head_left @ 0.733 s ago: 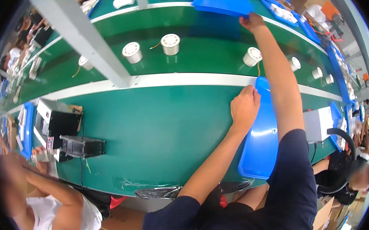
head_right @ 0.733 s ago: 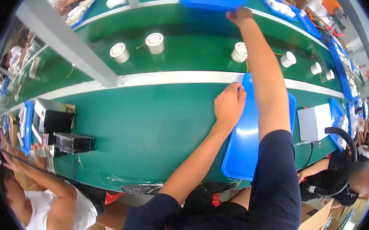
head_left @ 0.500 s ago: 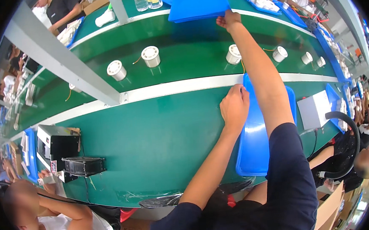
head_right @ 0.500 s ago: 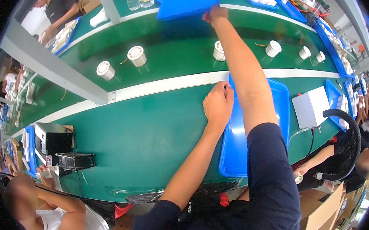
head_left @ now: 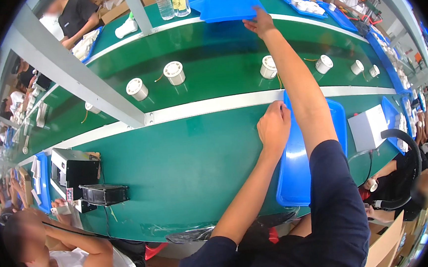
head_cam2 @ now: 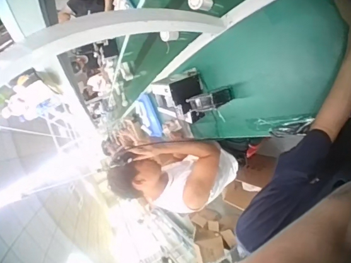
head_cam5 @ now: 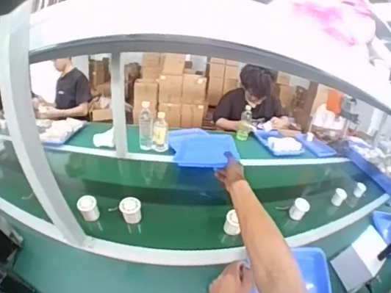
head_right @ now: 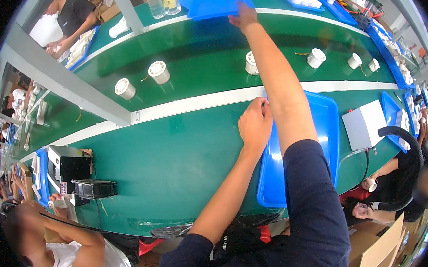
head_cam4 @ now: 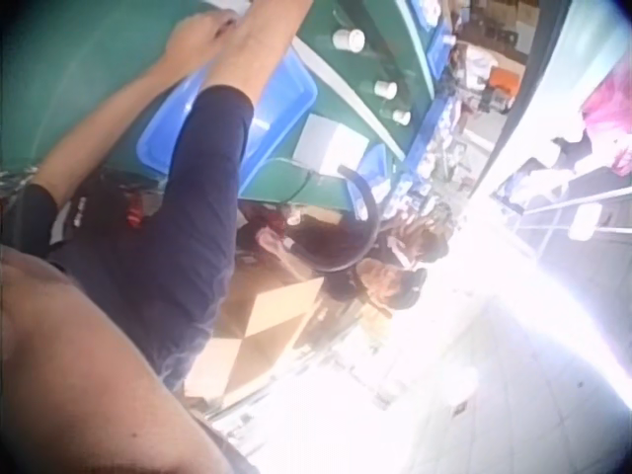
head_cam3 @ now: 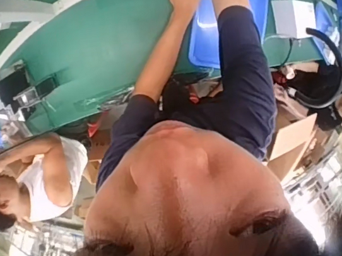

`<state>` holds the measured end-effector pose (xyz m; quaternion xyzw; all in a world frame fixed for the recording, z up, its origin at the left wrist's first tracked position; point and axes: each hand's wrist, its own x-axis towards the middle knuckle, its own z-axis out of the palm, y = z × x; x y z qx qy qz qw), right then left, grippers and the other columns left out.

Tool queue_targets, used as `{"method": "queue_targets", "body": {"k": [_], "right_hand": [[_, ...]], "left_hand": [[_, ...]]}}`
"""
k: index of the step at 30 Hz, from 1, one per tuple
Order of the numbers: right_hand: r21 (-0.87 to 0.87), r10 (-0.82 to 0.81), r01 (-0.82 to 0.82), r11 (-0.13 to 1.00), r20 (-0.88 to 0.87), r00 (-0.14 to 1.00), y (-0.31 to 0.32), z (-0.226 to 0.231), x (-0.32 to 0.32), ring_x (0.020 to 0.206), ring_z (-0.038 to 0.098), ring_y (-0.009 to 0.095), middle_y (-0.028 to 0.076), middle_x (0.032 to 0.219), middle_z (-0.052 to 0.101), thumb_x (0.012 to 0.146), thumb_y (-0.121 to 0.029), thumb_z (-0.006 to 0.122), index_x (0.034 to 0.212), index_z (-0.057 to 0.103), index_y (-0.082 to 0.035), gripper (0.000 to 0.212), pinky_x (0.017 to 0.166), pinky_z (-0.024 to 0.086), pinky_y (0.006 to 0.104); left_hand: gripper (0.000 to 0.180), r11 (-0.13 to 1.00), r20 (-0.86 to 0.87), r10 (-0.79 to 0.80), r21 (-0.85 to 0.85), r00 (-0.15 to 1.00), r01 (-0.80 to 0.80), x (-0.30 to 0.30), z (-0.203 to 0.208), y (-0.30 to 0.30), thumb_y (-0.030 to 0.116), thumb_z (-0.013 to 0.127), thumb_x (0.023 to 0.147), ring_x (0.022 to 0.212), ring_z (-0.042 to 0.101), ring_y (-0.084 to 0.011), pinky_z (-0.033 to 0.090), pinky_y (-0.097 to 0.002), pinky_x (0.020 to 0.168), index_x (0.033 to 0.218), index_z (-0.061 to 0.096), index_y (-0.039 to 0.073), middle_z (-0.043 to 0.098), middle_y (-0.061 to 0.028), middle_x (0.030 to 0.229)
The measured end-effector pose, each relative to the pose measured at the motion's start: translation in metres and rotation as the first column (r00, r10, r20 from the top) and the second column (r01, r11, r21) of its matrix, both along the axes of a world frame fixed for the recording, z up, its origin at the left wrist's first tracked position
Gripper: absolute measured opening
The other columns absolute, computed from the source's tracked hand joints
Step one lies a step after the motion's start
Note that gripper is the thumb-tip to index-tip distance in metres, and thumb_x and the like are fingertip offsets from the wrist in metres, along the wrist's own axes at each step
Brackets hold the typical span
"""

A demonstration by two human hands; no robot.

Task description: Inspecting, cleaning, and packing small white electronic components at an assembly line.

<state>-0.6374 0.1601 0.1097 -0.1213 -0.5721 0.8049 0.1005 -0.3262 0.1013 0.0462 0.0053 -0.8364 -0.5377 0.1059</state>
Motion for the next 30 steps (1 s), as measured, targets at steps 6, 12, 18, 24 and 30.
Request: {"method": "queue_targets", "body": {"k": [6,12,18,24,30], "right_hand": [[0.424,0.126,-0.138,0.895,0.055,0.990,-0.006,-0.004,-0.006,0.106,0.060,0.034,0.021,0.114,0.058,0.081,-0.049,0.066,0.125,0.050,0.005,0.071,0.084,0.052,0.0440],[0.973,0.186,0.054,0.226,-0.097,0.978,0.006,-0.015,0.001,0.112,0.055,0.046,0.033,0.116,0.059,0.080,-0.046,0.065,0.118,0.058,0.007,0.066,0.097,0.045,0.0490],[0.846,0.051,0.531,0.042,-0.533,0.845,0.041,0.027,0.074,0.103,0.060,0.043,0.025,0.112,0.064,0.086,-0.040,0.062,0.125,0.057,0.000,0.056,0.087,0.051,0.0458],[0.989,0.279,0.131,0.061,-0.143,0.950,0.101,0.090,0.190,0.074,0.068,0.034,0.020,0.082,0.070,0.090,-0.029,0.062,0.106,0.066,0.002,0.036,0.071,0.053,0.0404],[0.993,0.081,0.056,0.104,-0.065,0.995,0.150,0.085,0.290,0.063,0.065,0.025,0.016,0.074,0.068,0.090,-0.023,0.062,0.095,0.068,0.002,0.026,0.059,0.048,0.0353]], "left_hand": [[0.015,0.999,-0.022,-0.016,-0.033,1.000,0.015,-0.001,0.001,-0.007,0.018,0.056,0.090,0.070,0.065,-0.0358,0.051,-0.0461,0.063,0.092,0.064,0.005,0.067,-0.0144,0.083],[0.017,1.000,-0.051,0.014,-0.011,0.999,-0.014,0.001,-0.006,-0.005,0.019,0.056,0.089,0.067,0.064,-0.0353,0.050,-0.0460,0.062,0.093,0.065,0.006,0.066,-0.0137,0.074],[0.017,1.000,-0.072,-0.007,0.003,0.997,0.007,0.002,-0.001,0.005,0.021,0.057,0.089,0.068,0.065,-0.0353,0.050,-0.0466,0.062,0.093,0.065,0.007,0.067,-0.0144,0.076],[0.025,0.996,0.014,-0.089,0.000,0.996,0.089,0.001,0.004,0.003,0.026,0.062,0.087,0.072,0.067,-0.0338,0.051,-0.0464,0.064,0.101,0.065,0.006,0.068,-0.0122,0.083],[0.040,0.967,0.063,-0.253,-0.029,0.966,0.255,-0.007,0.004,0.000,0.026,0.069,0.079,0.075,0.067,-0.0330,0.051,-0.0456,0.066,0.113,0.062,0.005,0.068,-0.0118,0.082]]}}
